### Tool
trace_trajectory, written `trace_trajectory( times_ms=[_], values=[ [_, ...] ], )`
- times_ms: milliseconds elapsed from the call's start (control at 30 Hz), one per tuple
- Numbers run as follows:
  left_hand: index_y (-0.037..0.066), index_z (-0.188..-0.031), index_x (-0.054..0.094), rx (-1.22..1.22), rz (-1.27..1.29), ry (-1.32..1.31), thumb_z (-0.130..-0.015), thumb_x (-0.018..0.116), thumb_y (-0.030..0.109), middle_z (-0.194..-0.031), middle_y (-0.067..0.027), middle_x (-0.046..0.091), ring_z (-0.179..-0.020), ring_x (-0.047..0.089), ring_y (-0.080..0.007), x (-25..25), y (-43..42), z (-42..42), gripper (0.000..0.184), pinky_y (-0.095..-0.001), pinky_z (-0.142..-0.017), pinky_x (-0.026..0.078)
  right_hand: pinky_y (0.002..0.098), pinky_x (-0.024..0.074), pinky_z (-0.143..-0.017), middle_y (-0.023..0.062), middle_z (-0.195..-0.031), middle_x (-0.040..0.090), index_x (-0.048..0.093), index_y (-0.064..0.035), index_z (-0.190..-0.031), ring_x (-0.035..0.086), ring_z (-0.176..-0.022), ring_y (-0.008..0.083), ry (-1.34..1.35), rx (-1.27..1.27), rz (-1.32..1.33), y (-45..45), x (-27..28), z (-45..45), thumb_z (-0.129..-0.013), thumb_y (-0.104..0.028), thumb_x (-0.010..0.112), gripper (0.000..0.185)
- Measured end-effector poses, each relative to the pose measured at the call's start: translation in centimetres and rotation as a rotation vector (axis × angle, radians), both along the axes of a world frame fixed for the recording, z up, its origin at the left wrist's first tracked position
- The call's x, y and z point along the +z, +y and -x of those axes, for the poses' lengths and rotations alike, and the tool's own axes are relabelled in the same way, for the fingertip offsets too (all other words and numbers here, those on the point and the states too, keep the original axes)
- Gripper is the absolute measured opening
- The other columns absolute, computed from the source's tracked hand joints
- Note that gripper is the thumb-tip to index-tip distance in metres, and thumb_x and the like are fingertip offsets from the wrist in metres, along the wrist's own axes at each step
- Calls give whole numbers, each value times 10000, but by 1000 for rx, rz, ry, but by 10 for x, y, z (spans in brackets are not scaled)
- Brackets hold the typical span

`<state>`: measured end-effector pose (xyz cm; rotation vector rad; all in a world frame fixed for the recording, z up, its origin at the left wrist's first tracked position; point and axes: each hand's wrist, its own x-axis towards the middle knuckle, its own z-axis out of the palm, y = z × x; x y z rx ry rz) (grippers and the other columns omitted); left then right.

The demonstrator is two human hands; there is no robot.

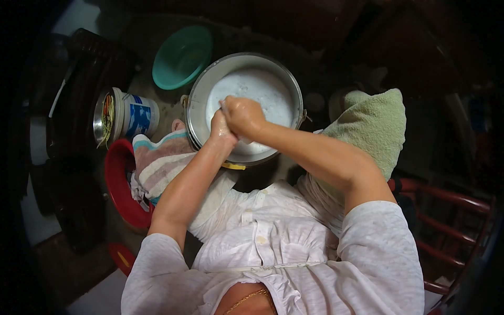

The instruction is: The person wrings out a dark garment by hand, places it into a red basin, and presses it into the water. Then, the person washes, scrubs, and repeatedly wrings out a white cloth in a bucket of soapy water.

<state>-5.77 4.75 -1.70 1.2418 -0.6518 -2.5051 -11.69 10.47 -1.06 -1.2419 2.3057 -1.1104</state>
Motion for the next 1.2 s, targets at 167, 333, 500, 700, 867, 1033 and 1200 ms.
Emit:
trace_trajectory(
  times_ms=[167,333,500,700,867,1033,1200],
  values=[
    [38,-996,491,-39,-142,-64,-863,423,367,-931,-97,555,-932,527,-251,-11,-9,-6,361,-370,-806,421,444,435,-562,164,-669,577,542,-67,-768,556,-623,362,23,90,156,11,-2,-14,-766,-190,502,129],
    [12,-1039,462,35,63,52,-881,460,310,-993,-103,536,-910,550,-239,3,2,7,338,-377,-789,459,390,453,-653,183,-748,592,561,-60,-856,571,-685,339,-244,-119,-140,5,-34,38,-748,-192,521,175],
    [-20,-1071,447,-50,327,156,-893,462,254,-970,-95,542,-875,548,-172,-3,-16,-2,327,-293,-757,448,305,427,-727,132,-889,571,525,-30,-1047,540,-832,225,-781,-36,-82,12,-52,59,-724,-102,465,336],
    [-14,-1015,523,-115,469,133,-866,517,181,-958,-70,531,-884,518,-128,-2,-25,-7,245,-240,-796,395,269,406,-782,93,-962,542,542,-44,-1084,497,-933,170,-1350,293,168,17,-29,72,-692,-19,487,396],
    [-3,-841,592,25,893,9,-847,551,155,-869,-19,515,-781,480,-74,5,-31,-12,163,-192,-722,374,278,408,-719,-1,-731,554,594,-65,-730,504,-772,123,-1152,73,131,10,-11,71,-757,-206,640,151],
    [4,-832,579,-115,963,-42,-855,548,183,-718,24,524,-652,457,-49,6,-42,-12,183,-182,-627,385,231,381,-669,-33,-705,511,557,-80,-730,459,-675,75,-1000,201,440,2,12,79,-809,-160,586,116],
    [-12,-908,558,-215,608,175,-858,534,187,-774,-13,561,-666,507,-64,50,-24,-5,206,-201,-628,427,196,394,-650,-29,-709,513,544,-66,-797,479,-673,62,-1062,98,523,0,45,75,-830,-171,564,111]
  ],
)
